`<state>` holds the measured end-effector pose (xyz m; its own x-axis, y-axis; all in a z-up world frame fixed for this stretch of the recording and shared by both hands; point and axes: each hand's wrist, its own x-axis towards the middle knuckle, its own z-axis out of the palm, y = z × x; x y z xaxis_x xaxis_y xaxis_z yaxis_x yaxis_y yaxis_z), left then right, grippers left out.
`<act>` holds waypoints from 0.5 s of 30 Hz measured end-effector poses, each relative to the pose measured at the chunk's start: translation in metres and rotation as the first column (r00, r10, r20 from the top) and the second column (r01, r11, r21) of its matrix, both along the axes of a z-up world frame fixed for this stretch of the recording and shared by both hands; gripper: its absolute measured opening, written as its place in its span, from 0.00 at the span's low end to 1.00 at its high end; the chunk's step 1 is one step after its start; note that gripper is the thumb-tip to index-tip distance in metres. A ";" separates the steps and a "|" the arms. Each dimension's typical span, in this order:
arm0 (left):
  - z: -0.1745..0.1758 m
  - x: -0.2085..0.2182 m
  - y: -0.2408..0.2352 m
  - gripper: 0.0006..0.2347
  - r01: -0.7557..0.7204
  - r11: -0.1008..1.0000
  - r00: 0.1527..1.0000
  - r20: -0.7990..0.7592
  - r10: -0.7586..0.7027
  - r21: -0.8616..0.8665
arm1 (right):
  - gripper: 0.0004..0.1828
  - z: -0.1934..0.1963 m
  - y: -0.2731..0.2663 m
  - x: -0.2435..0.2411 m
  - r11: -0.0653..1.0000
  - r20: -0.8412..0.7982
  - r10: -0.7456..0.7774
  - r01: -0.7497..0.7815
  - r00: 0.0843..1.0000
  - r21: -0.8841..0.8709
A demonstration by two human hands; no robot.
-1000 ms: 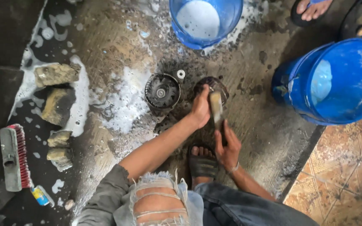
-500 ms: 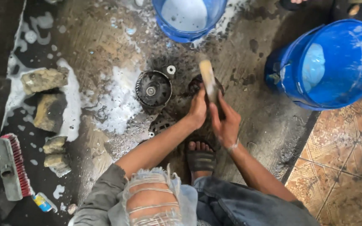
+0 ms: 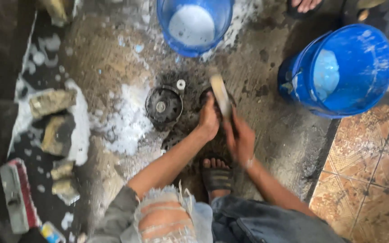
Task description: The person scrubs a mechanical part on the floor with a brush and soapy water. Another person assists by rinsing the part with water from a bucket. The person continues to scrub the part thoroughly.
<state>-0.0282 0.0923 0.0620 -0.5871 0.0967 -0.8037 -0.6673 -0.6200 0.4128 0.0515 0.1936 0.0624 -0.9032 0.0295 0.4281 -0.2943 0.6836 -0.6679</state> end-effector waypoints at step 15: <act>-0.038 0.003 -0.003 0.37 -0.013 0.994 1.000 0.018 0.011 0.109 | 0.26 -0.055 0.016 0.075 1.000 0.043 0.000 -0.001 0.999 0.020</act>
<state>-0.0250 0.0891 0.0238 -0.5750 0.1772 -0.7988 -0.6659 -0.6687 0.3309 0.1268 0.2091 0.0076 -0.9209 0.0209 0.3893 -0.2658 0.6968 -0.6662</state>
